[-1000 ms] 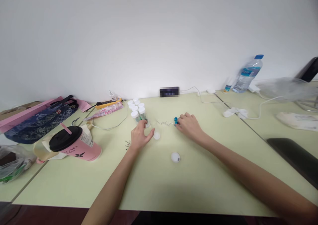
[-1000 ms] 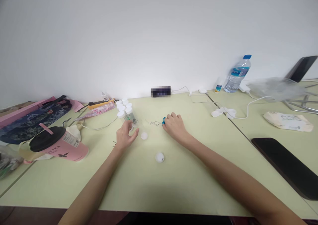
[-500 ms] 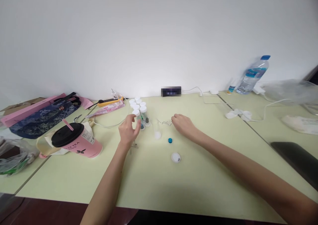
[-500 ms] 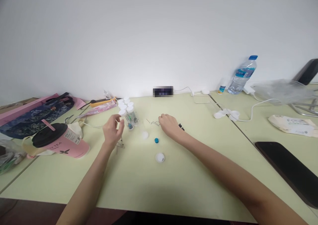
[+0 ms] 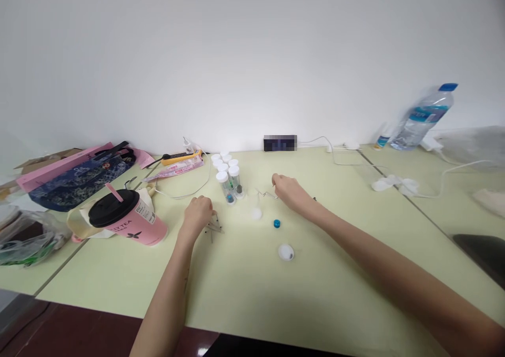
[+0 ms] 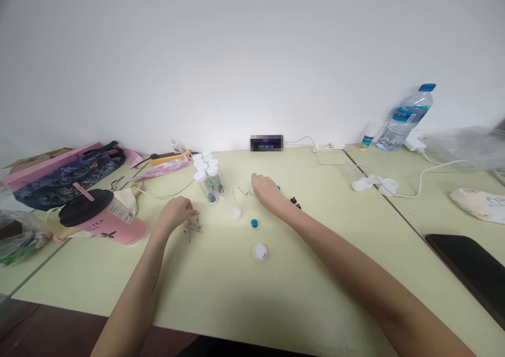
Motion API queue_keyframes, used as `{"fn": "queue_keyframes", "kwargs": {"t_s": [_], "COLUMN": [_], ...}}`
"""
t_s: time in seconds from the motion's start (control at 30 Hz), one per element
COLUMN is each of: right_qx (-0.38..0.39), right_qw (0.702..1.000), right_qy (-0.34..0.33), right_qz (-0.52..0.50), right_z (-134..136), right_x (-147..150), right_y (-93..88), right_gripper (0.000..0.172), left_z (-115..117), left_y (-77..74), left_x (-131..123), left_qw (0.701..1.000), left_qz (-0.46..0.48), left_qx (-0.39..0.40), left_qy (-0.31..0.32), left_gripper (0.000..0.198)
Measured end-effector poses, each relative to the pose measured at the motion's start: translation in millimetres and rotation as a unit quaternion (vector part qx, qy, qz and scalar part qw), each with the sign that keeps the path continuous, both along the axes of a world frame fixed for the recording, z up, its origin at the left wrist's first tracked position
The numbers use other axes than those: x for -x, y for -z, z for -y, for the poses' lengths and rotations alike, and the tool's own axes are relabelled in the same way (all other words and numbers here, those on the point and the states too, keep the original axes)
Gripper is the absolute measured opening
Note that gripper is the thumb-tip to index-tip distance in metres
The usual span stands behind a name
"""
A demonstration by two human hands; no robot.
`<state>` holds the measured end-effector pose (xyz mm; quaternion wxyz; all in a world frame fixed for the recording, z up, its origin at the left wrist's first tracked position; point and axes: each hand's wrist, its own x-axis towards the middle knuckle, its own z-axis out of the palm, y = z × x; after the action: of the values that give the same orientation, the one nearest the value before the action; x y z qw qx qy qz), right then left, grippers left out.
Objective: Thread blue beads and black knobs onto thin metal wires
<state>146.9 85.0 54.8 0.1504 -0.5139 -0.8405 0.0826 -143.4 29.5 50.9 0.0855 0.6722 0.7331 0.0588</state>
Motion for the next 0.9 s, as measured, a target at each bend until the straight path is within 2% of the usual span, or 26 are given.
{"fn": "queue_keyframes", "kwargs": {"t_s": [0.03,0.13,0.2,0.3,0.4,0.5,0.7,0.9], "right_qx": [-0.005,-0.006,-0.002,0.005,0.069,0.131,0.165,0.172], "right_qw": [0.999,0.99,0.98,0.962,0.908,0.876,0.857,0.858], "right_qy": [-0.006,-0.041,-0.055,-0.051,-0.029,-0.009,0.029,0.031], "right_qz": [-0.034,-0.134,-0.191,-0.27,-0.412,-0.464,-0.487,-0.484], "right_z": [9.0,46.9,72.3,92.5,89.1,78.9,75.1,75.5], "right_x": [-5.7,-28.6,-45.0,-62.0,-65.6,-63.0,-63.6,-63.1], "right_y": [0.7,10.9,22.7,38.9,47.2,50.2,50.4,49.6], "right_gripper": [0.016,0.012,0.013,0.015,0.014,0.016,0.019,0.018], "left_z": [0.7,3.2,4.3,4.4,2.4,-1.2,-6.0,1.1], "left_y": [-1.3,-9.4,-14.8,-17.5,-13.7,-7.4,0.9,-12.6], "left_x": [-1.6,-1.2,2.4,7.6,9.5,9.7,9.8,5.1], "left_qw": [1.0,0.992,0.981,0.971,0.965,0.963,0.957,0.96], "left_qz": [0.001,0.027,0.052,0.079,0.103,0.123,0.155,0.167], "left_qx": [-0.004,0.006,0.026,0.041,0.055,0.075,0.116,0.089], "left_qy": [0.021,0.123,0.184,0.223,0.233,0.229,0.213,0.208], "left_gripper": [0.007,0.02,0.022,0.021,0.02,0.018,0.01,0.013]}}
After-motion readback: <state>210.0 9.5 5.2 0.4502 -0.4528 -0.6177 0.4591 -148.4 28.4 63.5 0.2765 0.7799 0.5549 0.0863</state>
